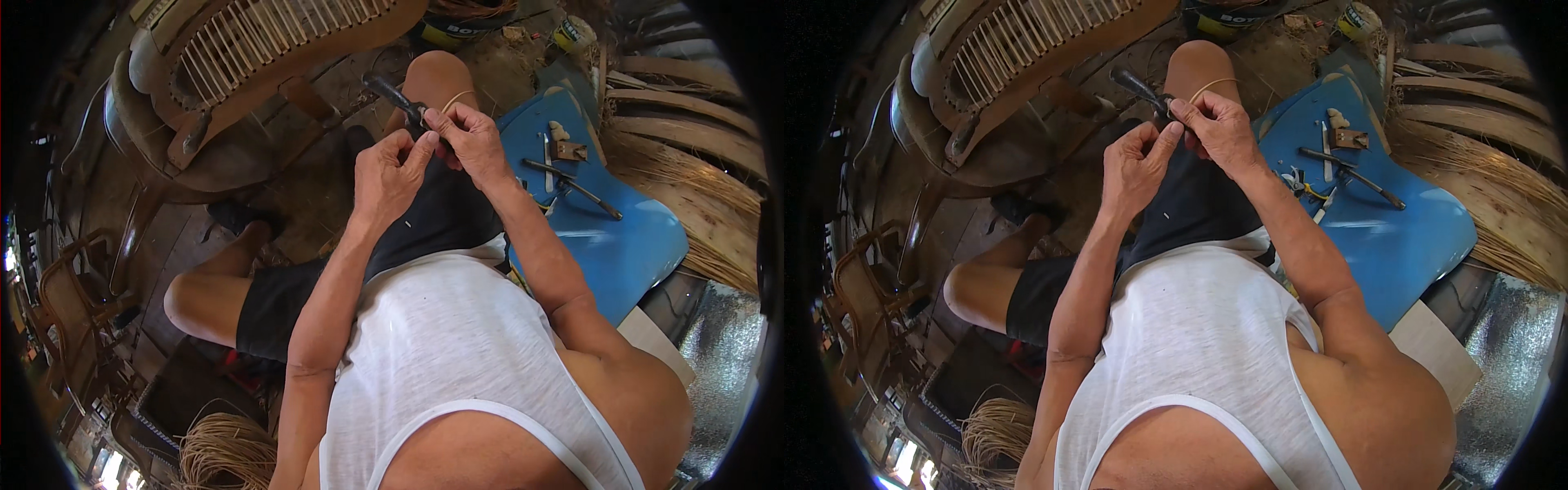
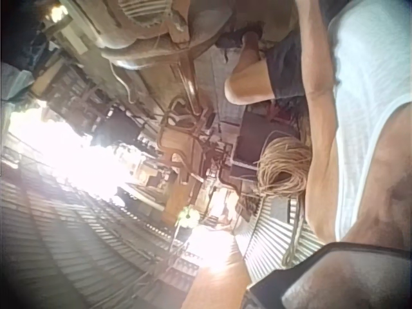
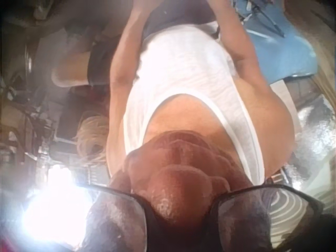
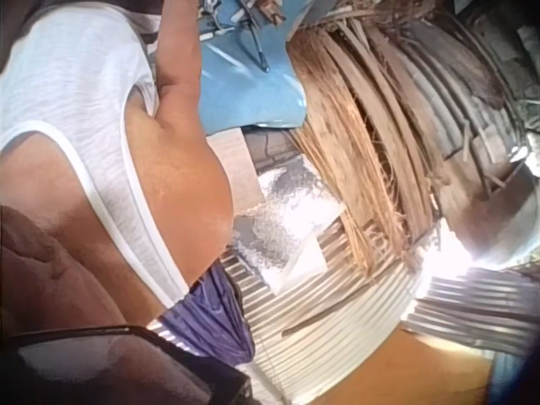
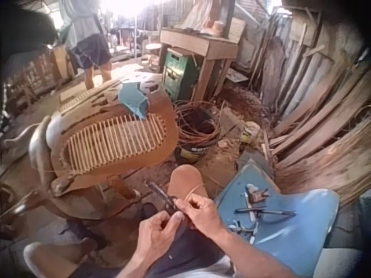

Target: Repairing the cane or wicker backing of a wooden chair using hand tools and replacement weaving strips.

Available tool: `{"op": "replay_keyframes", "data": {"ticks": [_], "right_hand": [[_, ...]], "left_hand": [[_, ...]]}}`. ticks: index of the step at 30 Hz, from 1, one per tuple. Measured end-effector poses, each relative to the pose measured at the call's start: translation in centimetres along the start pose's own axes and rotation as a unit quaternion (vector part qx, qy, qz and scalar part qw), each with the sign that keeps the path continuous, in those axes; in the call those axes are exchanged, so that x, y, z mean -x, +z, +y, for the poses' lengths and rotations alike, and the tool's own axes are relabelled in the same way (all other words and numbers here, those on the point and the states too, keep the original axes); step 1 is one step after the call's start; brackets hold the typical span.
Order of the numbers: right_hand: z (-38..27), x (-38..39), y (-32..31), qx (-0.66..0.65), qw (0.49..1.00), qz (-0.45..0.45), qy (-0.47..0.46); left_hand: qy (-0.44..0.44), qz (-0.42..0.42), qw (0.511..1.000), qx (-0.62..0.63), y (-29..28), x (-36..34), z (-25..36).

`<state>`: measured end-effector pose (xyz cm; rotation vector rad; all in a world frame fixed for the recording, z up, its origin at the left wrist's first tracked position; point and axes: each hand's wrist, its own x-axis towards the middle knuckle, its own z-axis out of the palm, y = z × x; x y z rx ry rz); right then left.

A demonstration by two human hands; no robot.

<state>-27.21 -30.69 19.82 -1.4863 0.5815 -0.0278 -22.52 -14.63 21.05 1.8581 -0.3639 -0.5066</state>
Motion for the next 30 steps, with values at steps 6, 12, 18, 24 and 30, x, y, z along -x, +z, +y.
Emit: {"op": "replay_keyframes", "data": {"ticks": [6,12,18,24,30], "right_hand": [[-1.3,-0.4,-1.7,-0.038,0.997,-0.020,0.070],[-2.1,-2.0,-6.9,-0.031,0.995,-0.002,0.091],[-4.4,-6.4,-20.9,-0.041,0.991,0.121,0.038],[-4.3,-5.6,-17.6,-0.032,0.992,0.119,0.028],[-3.5,-1.1,-7.7,-0.050,0.998,0.043,0.016]], "left_hand": [[0.062,0.039,0.997,0.019,1.6,-0.3,-0.3],[0.095,-0.008,0.995,-0.033,-3.0,3.9,0.4],[0.037,-0.012,0.989,-0.141,-14.6,14.6,-2.0],[0.056,-0.049,0.933,-0.352,-19.3,14.7,-1.7],[0.049,-0.219,0.974,-0.017,-11.1,3.3,6.0]]}}
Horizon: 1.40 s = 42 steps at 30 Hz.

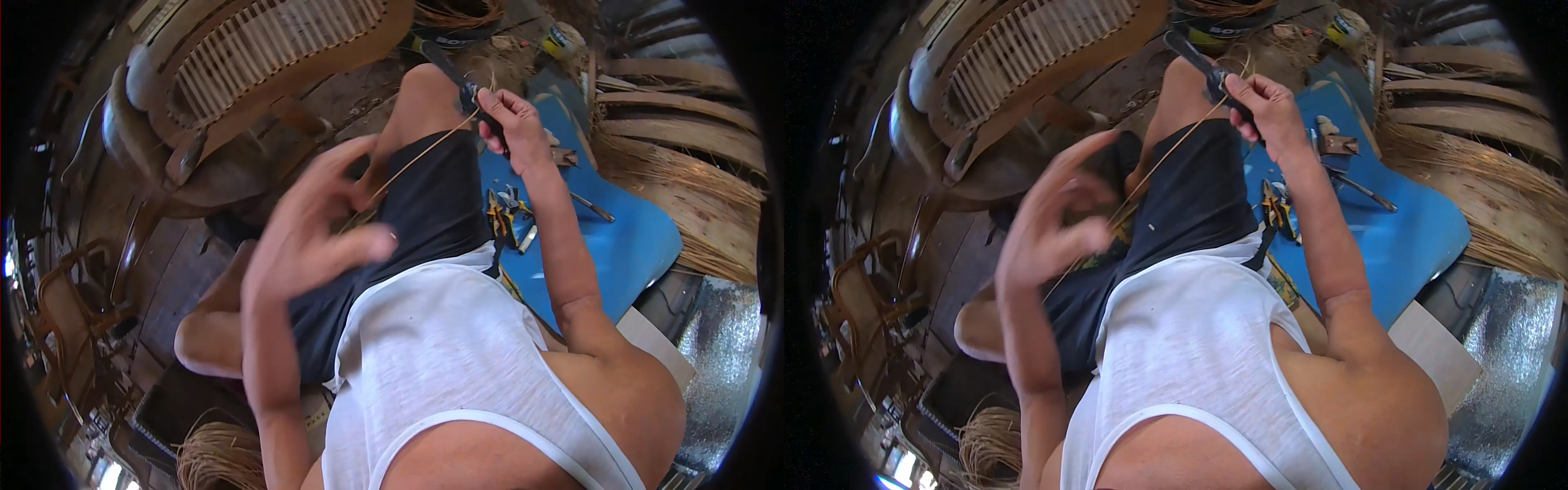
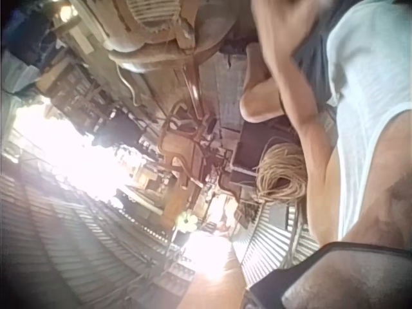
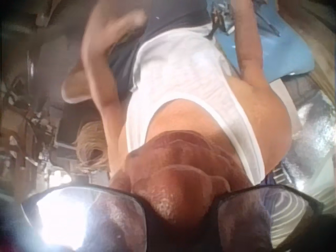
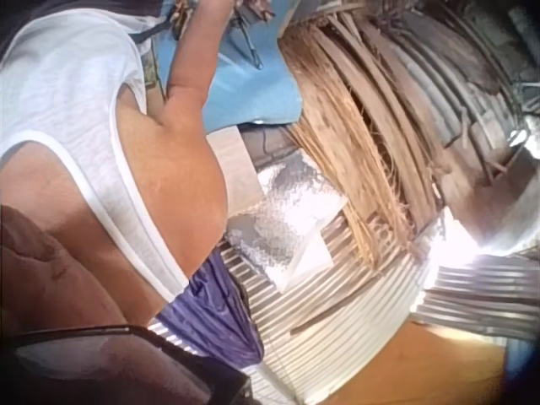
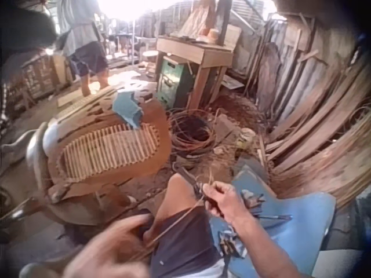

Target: Repairing the cane or wicker backing of a wooden chair using hand tools and replacement weaving strips.

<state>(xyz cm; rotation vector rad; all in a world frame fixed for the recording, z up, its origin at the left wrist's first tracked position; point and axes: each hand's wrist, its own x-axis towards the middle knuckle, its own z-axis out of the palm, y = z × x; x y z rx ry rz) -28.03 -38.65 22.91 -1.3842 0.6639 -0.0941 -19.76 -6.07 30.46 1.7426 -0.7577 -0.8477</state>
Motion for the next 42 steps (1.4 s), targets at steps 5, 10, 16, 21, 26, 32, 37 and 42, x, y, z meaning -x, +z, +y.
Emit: {"op": "replay_keyframes", "data": {"ticks": [5,10,16,21,26,32,37,42], "right_hand": [[1.9,2.7,5.5,-0.001,1.000,-0.024,-0.005],[3.1,2.1,5.8,-0.008,0.996,-0.077,0.050],[-0.3,-5.3,-3.0,0.012,0.999,-0.018,0.035],[-2.9,-8.3,-7.7,-0.016,0.999,0.036,-0.032],[-1.4,-4.4,-2.1,-0.008,0.999,-0.002,-0.041],[0.5,0.0,5.0,0.028,0.998,-0.046,-0.046],[1.6,0.0,4.6,0.008,0.996,-0.082,-0.015],[-0.2,-4.5,0.4,0.007,0.998,-0.054,0.023]], "left_hand": [[-0.083,0.043,0.985,0.146,7.0,-6.4,-5.2],[-0.046,0.186,0.981,-0.008,8.2,-3.8,-4.6],[-0.010,0.202,0.973,-0.113,5.0,6.5,-3.3],[-0.070,0.206,0.957,-0.190,-0.5,17.5,-8.9],[-0.032,0.209,0.973,-0.095,-2.0,9.4,-1.9],[-0.104,0.037,0.988,0.105,4.5,-6.2,-0.3],[-0.010,0.168,0.986,0.005,7.9,-8.8,-3.9],[-0.010,0.185,0.977,-0.108,6.2,0.2,-3.0]]}}
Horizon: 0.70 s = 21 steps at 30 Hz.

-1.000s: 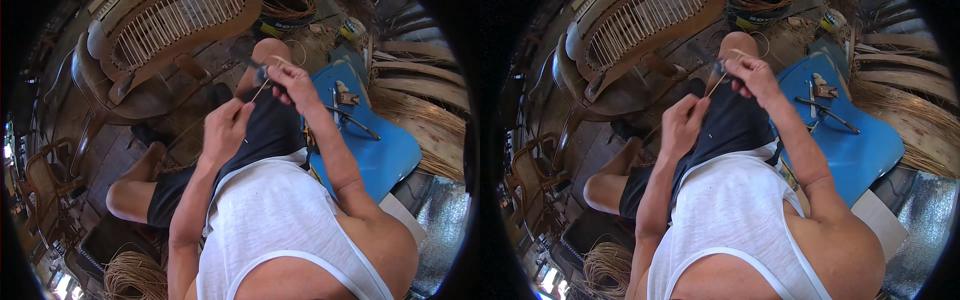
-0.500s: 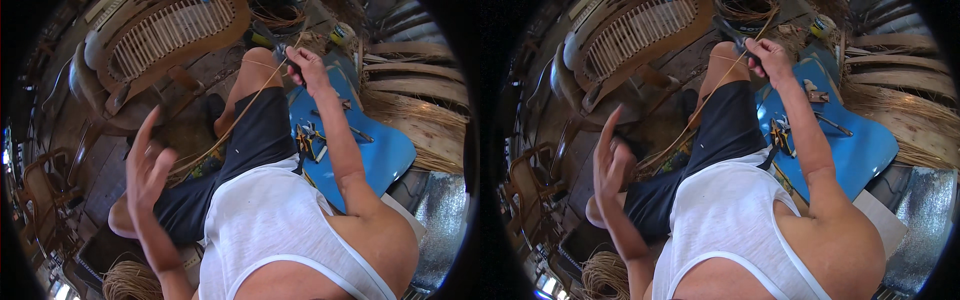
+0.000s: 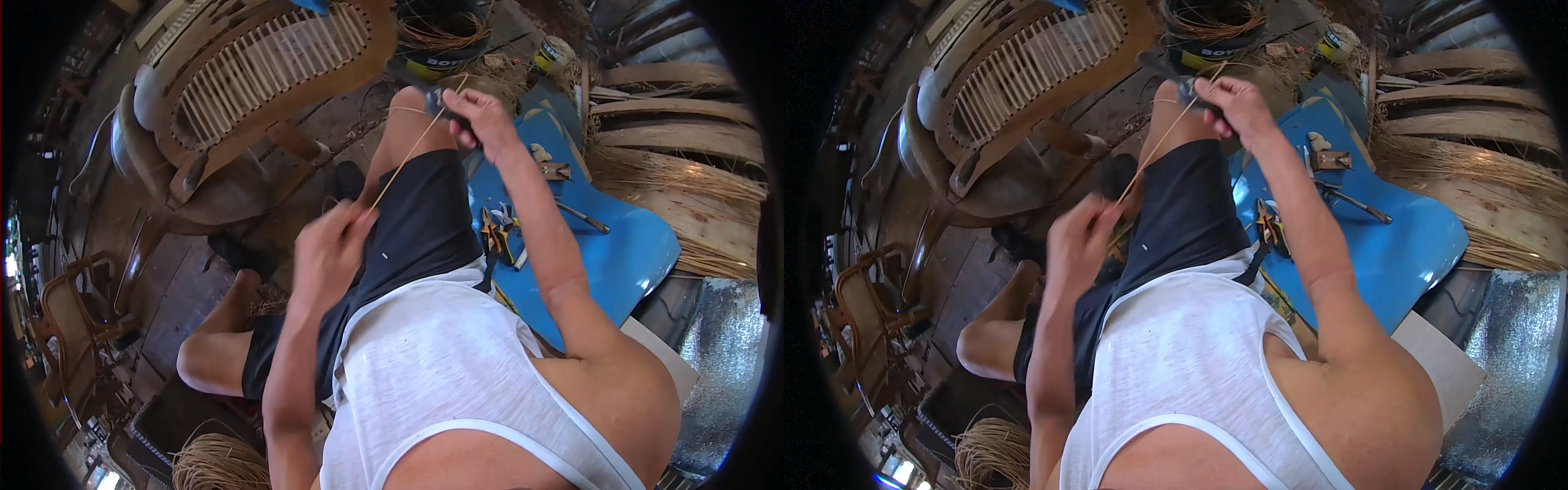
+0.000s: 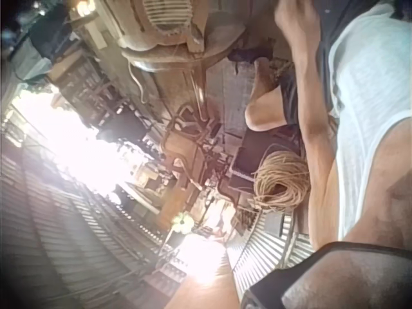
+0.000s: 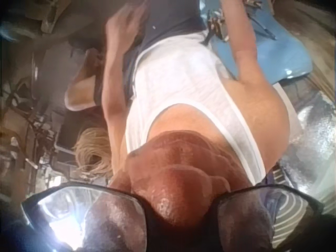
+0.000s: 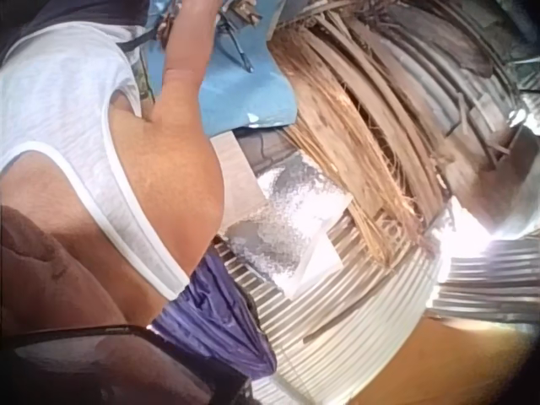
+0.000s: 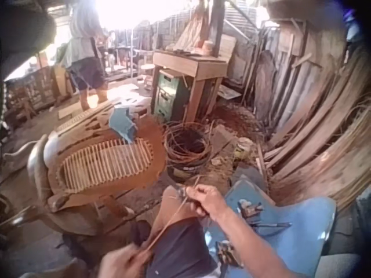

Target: Repairing the cane or wicker backing of a wooden chair using hand tools and replacement weaving strips.

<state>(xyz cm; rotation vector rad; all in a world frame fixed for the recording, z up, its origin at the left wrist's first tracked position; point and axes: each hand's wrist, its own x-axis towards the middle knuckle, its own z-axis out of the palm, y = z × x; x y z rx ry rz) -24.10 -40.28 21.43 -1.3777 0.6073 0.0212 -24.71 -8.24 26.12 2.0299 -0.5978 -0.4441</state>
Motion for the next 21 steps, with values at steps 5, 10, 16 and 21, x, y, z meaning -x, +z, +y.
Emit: {"op": "replay_keyframes", "data": {"ticks": [5,10,16,21], "right_hand": [[-1.8,-5.2,-9.8,-0.036,0.991,0.093,-0.090],[-1.4,-1.3,-3.8,0.033,0.993,0.080,-0.077],[0.6,2.6,3.9,0.011,0.996,0.031,-0.082],[1.6,3.0,4.8,-0.001,0.996,0.024,-0.086]], "left_hand": [[-0.119,0.032,0.989,-0.083,-9.1,14.4,-6.5],[-0.068,0.086,0.993,0.038,-11.4,11.0,-4.7],[-0.077,-0.050,0.980,0.179,-2.6,-3.6,2.5],[-0.067,-0.122,0.976,0.170,6.4,-9.9,-1.2]]}}
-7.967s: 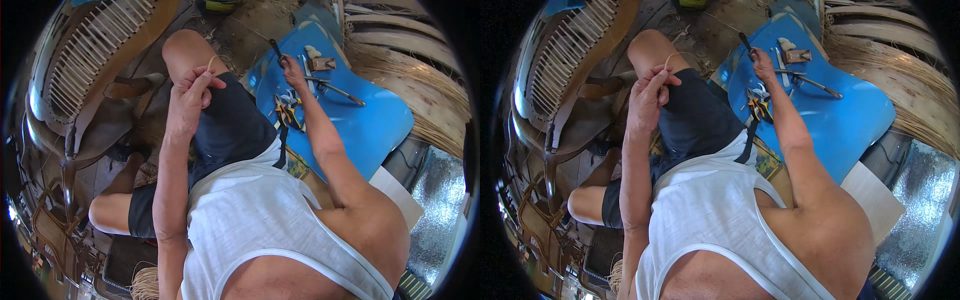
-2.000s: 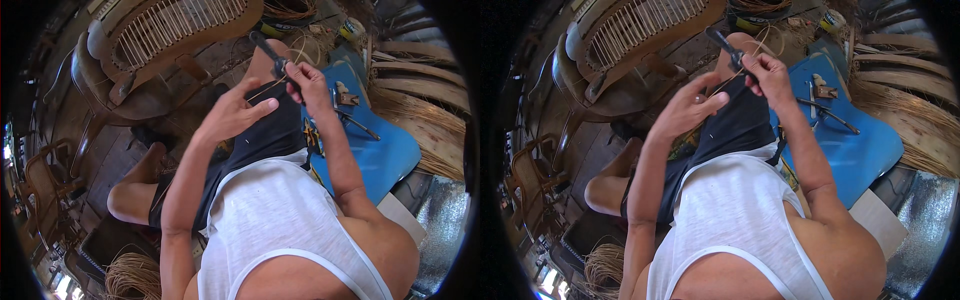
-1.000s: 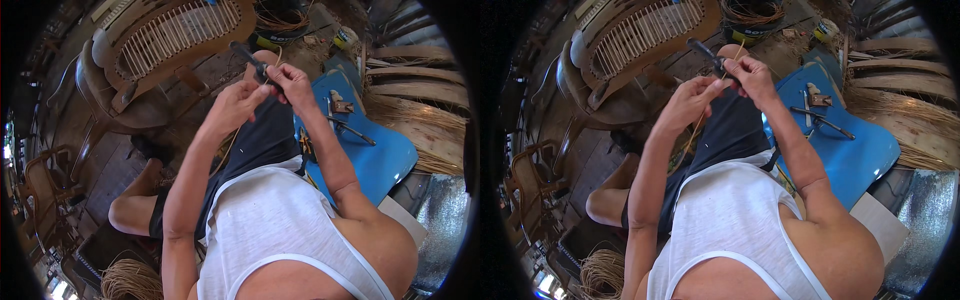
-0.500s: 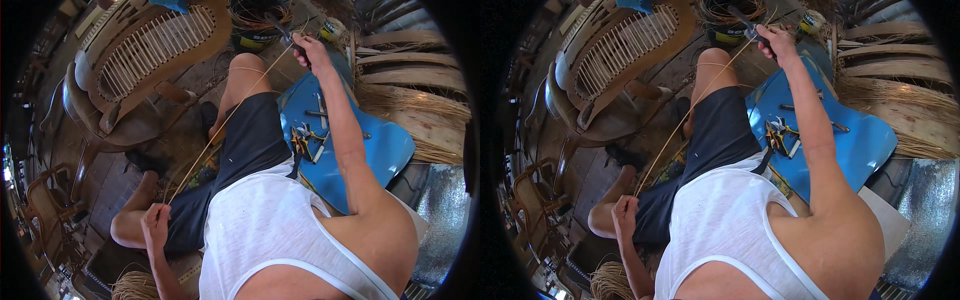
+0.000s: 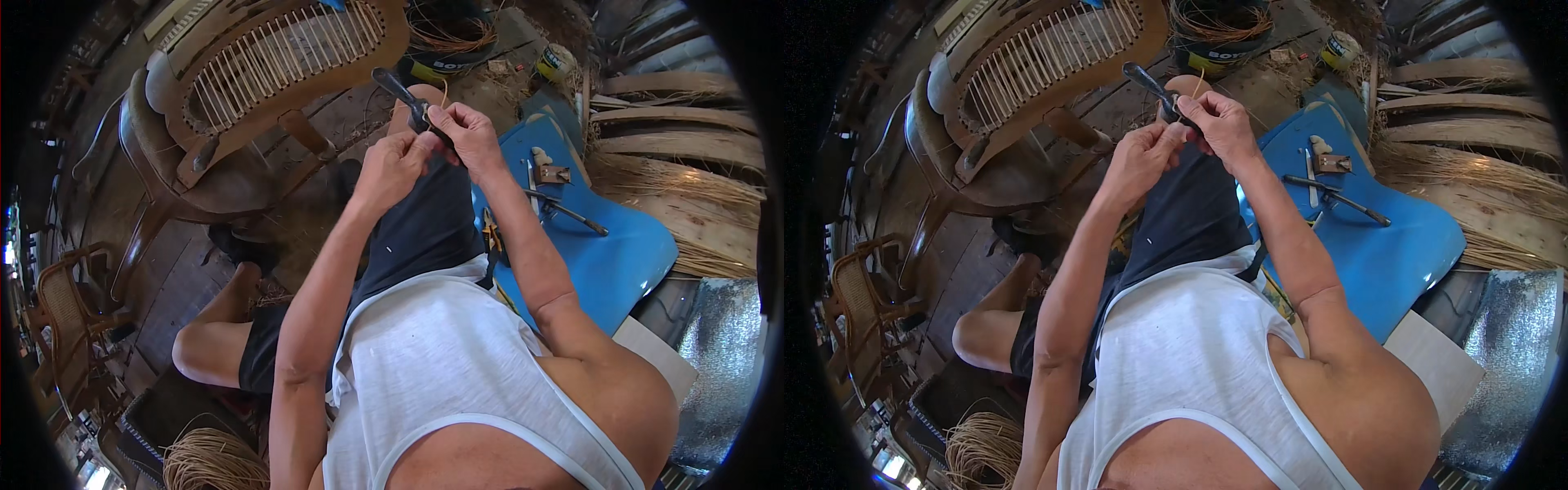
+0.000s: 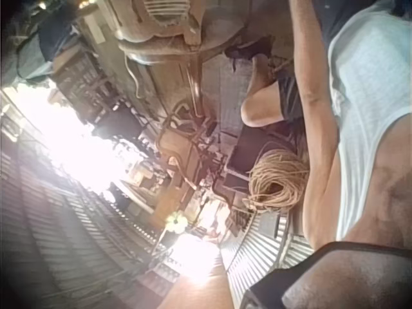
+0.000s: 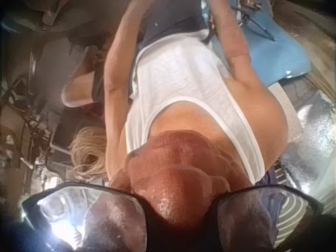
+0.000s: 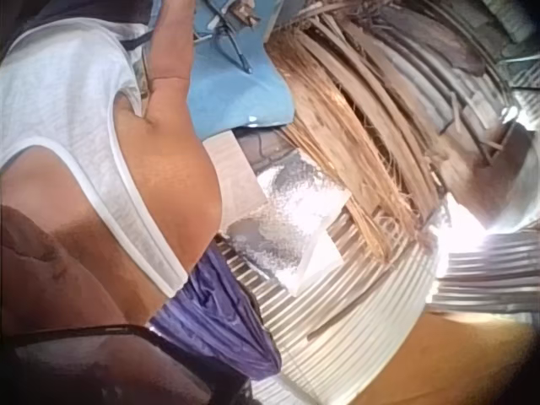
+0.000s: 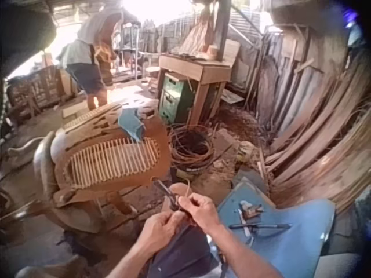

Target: Repairing the cane or wicker backing of a wooden chair using hand tools and replacement weaving strips.

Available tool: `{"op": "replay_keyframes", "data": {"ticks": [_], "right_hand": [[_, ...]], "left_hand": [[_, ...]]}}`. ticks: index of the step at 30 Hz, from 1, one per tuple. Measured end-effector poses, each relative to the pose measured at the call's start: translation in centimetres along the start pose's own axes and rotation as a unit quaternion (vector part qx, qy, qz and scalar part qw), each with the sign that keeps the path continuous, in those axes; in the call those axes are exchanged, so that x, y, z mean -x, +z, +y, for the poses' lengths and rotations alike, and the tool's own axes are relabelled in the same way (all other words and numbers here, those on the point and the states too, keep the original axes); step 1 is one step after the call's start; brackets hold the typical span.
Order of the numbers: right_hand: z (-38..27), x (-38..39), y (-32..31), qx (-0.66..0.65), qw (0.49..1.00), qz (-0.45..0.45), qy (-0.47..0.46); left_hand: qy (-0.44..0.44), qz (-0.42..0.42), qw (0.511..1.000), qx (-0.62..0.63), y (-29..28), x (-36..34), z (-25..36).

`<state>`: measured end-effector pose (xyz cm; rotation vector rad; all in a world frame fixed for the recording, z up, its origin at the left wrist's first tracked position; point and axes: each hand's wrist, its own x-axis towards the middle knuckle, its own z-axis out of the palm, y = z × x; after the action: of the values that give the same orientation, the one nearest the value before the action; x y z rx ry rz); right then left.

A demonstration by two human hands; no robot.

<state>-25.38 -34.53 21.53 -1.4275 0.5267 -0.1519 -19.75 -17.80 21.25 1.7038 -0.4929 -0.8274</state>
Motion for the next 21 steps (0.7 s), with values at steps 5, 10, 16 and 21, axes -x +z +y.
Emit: {"op": "replay_keyframes", "data": {"ticks": [5,10,16,21], "right_hand": [[-1.1,-2.9,-2.3,0.007,0.999,-0.034,0.031],[-4.3,-10.5,-13.3,0.010,0.998,0.059,-0.031],[-4.9,-9.2,-10.4,0.057,0.997,0.021,-0.039],[-3.2,-4.4,-4.7,0.056,0.998,0.026,-0.034]], "left_hand": [[0.070,0.112,0.987,-0.095,-0.6,4.7,1.0],[0.058,0.116,0.963,-0.238,-7.3,19.7,-1.9],[-0.021,0.185,0.964,-0.189,-11.9,27.8,-4.0],[0.130,0.141,0.981,0.013,-10.2,16.9,5.7]]}}
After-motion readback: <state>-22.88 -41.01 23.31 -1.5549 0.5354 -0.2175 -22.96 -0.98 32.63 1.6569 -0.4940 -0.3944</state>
